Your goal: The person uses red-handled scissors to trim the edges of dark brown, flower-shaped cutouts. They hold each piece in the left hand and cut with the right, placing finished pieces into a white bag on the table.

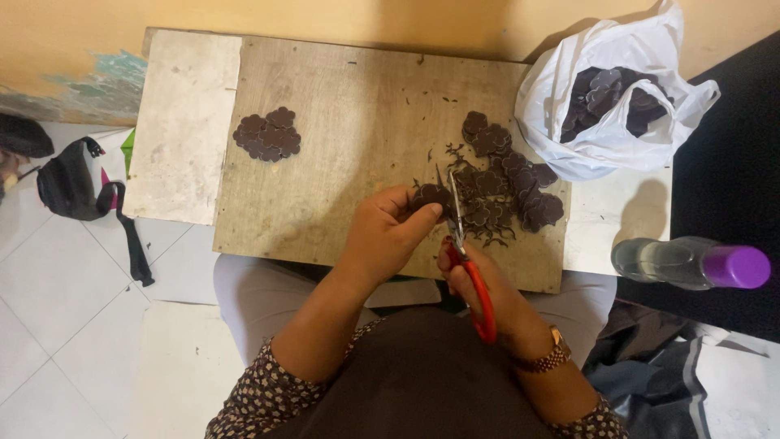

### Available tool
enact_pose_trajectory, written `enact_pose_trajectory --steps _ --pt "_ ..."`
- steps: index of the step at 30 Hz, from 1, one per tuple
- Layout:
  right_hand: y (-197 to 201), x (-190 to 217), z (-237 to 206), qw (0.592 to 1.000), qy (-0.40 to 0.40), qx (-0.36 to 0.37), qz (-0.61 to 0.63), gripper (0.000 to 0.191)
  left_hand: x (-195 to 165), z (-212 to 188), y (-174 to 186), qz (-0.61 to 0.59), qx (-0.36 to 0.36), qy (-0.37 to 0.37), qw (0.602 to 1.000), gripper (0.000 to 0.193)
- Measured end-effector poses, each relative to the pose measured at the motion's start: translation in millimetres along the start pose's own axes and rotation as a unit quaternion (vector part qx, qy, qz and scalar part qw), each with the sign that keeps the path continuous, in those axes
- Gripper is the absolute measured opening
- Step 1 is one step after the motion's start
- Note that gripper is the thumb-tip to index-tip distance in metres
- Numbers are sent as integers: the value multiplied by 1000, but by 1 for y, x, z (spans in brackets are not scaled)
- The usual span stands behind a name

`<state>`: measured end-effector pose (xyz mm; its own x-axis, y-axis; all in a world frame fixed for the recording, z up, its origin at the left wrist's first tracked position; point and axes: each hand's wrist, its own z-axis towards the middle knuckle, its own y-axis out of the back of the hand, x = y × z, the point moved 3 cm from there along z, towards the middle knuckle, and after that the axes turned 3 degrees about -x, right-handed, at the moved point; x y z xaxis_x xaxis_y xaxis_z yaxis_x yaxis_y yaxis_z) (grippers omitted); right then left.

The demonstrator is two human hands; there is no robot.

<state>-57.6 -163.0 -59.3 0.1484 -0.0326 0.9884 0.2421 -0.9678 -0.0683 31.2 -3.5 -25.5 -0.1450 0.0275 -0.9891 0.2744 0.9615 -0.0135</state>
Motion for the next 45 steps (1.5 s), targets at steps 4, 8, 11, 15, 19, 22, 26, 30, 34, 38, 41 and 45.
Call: enact_pose_trajectory --steps 4,8,11,15,19,22,26,30,34,38,41,45 --pt "1 1 -2 1000 10 8 -5 51 -6 -3 0 15 -4 -4 1000 14" --pt "3 -2 -1 1000 15 4 -26 52 -11 -4 2 47 -7 0 999 14" --pt "1 -5 1 1000 7 1 -14 54 -14 -4 3 45 -3 -6 999 15" --pt "1 -2 -2 998 4 49 49 63 -17 -6 2 59 -4 -8 998 15" --pt "-1 4 -2 996 18 55 67 64 -19 -5 1 19 2 0 1000 15" --pt "-1 5 -1 999 20 40 30 62 -21 -7 -1 9 1 4 1000 15" --pt "1 2 2 999 40 20 -14 56 -21 -8 -1 43 -6 15 999 15" --pt "1 -3 5 998 53 12 -10 52 -19 -7 -2 8 4 7 1000 14" --pt "1 -5 4 998 63 16 -12 54 -17 -6 -1 -1 9 5 1000 14" --pt "3 -5 3 999 37 20 -8 56 -14 -6 4 18 8 18 1000 14" --pt "4 -3 3 999 34 30 -1 57 -11 -5 6 27 8 34 999 14" --pt "4 -2 1 999 27 36 11 58 -6 -3 7 -53 28 46 997 12"
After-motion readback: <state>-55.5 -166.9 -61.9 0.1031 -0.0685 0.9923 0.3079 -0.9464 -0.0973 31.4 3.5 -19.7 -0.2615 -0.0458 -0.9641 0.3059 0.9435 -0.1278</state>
